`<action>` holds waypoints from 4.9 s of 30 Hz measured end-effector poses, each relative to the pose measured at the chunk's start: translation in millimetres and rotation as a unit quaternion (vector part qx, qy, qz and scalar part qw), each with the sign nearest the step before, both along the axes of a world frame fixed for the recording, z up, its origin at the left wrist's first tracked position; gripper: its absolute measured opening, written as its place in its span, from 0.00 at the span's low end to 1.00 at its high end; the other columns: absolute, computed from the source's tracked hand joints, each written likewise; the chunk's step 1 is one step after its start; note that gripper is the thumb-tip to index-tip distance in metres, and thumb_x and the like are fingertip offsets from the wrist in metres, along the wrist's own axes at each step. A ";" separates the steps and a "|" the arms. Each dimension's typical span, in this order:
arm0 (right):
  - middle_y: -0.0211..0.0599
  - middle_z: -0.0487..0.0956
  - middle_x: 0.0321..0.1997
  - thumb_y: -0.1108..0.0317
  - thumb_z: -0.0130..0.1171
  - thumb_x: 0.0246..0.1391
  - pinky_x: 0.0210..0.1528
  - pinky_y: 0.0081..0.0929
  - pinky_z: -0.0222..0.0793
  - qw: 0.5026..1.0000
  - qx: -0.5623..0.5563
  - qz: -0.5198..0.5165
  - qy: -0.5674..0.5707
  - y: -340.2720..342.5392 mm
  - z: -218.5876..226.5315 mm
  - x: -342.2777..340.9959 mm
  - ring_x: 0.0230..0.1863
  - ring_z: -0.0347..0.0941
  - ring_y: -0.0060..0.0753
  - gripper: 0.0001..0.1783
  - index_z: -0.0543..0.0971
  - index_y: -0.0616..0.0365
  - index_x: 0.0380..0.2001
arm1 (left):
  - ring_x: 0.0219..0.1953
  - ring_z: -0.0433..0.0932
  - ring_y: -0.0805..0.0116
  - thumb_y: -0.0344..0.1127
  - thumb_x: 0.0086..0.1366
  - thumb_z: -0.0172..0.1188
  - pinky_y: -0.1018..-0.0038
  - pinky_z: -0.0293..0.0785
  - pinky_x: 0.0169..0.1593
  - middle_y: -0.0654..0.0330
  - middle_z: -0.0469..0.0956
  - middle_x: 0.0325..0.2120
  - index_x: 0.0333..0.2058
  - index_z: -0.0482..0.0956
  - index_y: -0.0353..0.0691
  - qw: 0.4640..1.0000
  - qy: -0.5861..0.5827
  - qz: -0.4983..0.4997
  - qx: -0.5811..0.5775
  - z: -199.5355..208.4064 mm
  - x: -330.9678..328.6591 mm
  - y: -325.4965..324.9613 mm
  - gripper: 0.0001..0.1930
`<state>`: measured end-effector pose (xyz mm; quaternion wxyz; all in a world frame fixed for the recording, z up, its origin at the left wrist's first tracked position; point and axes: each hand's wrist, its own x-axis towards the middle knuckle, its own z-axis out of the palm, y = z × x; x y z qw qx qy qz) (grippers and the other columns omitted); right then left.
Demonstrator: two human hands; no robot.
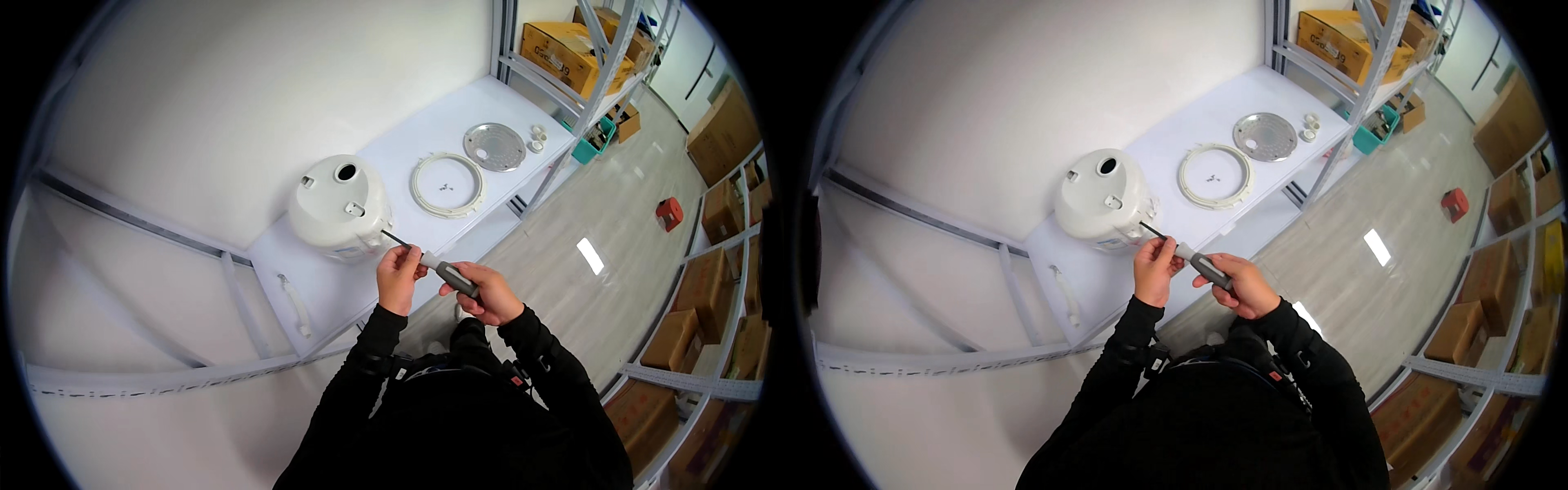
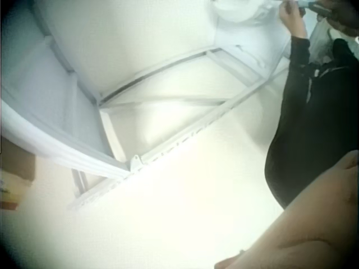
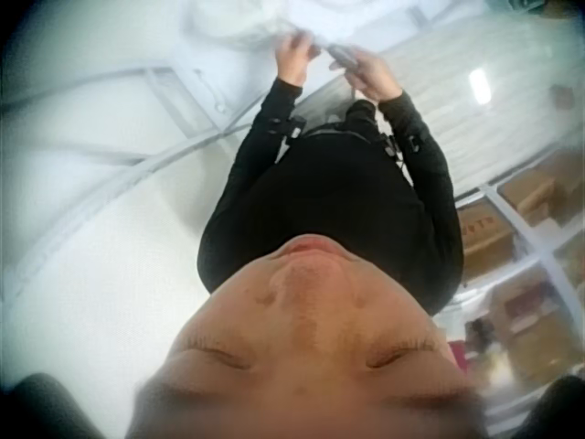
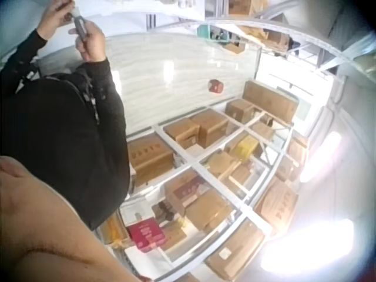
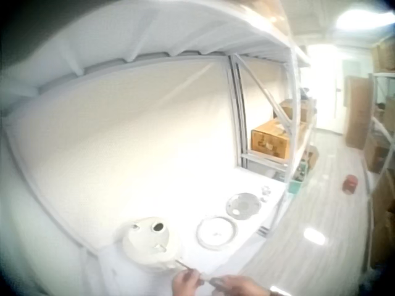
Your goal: The person uses a screwdriver to remove and reattach screws on a white plastic lid and a cylindrical container. They repeatedly lift, rotate, and align the lid with the container while tightening and loosening fasteners.
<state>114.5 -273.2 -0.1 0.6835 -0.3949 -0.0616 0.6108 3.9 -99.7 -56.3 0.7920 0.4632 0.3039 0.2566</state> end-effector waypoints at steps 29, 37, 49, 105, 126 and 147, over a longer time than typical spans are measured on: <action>0.40 0.82 0.35 0.59 0.53 0.70 0.22 0.17 0.58 0.996 -0.037 0.026 -0.076 3.4 -5.7 -0.6 0.20 0.67 0.21 0.20 0.73 0.56 0.60 | 0.37 0.80 0.76 0.34 0.70 0.64 0.76 0.79 0.45 0.63 0.82 0.35 0.50 0.79 0.31 0.993 -0.044 -0.091 -0.052 8.1 -3.5 -8.4 0.15; 0.41 0.82 0.39 0.67 0.70 0.54 0.31 0.34 0.74 0.611 -0.030 -0.059 -0.789 4.1 -11.2 -18.3 0.32 0.79 0.30 0.25 0.78 0.57 0.55 | 0.33 0.77 0.78 0.32 0.69 0.64 0.79 0.74 0.38 0.64 0.81 0.33 0.50 0.79 0.31 0.992 0.003 -0.123 0.023 -5.7 -4.8 -0.9 0.14; 0.38 0.82 0.36 0.63 0.56 0.69 0.21 0.20 0.62 0.781 -0.013 -0.053 -0.623 5.4 -23.7 -13.6 0.20 0.69 0.22 0.19 0.73 0.58 0.59 | 0.37 0.79 0.73 0.33 0.71 0.61 0.72 0.78 0.47 0.62 0.80 0.37 0.54 0.75 0.30 0.991 -0.001 -0.134 -0.005 -2.4 -5.6 -1.2 0.17; 0.42 0.79 0.45 0.57 0.48 0.71 0.27 0.23 0.68 0.999 -0.008 0.009 -0.042 -4.8 -24.6 -8.3 0.26 0.73 0.27 0.25 0.69 0.61 0.63 | 0.41 0.82 0.68 0.31 0.71 0.62 0.69 0.81 0.47 0.55 0.82 0.45 0.56 0.73 0.30 0.983 -0.047 -0.177 -0.025 -6.0 -11.7 12.4 0.18; 0.35 0.80 0.41 0.67 0.59 0.65 0.27 0.20 0.65 0.982 -0.049 0.013 -0.179 2.5 -21.9 -9.2 0.26 0.70 0.20 0.21 0.73 0.59 0.59 | 0.47 0.80 0.69 0.27 0.70 0.60 0.68 0.79 0.53 0.54 0.79 0.49 0.57 0.73 0.30 0.976 -0.094 -0.187 -0.056 -9.8 -8.5 10.4 0.18; 0.29 0.82 0.41 0.67 0.60 0.65 0.33 0.21 0.69 0.975 -0.073 -0.041 -0.206 10.5 -24.7 -7.3 0.32 0.73 0.18 0.19 0.78 0.60 0.57 | 0.50 0.80 0.65 0.21 0.68 0.56 0.64 0.78 0.56 0.50 0.78 0.52 0.58 0.70 0.28 0.983 -0.082 -0.159 -0.046 -8.6 -6.0 8.2 0.20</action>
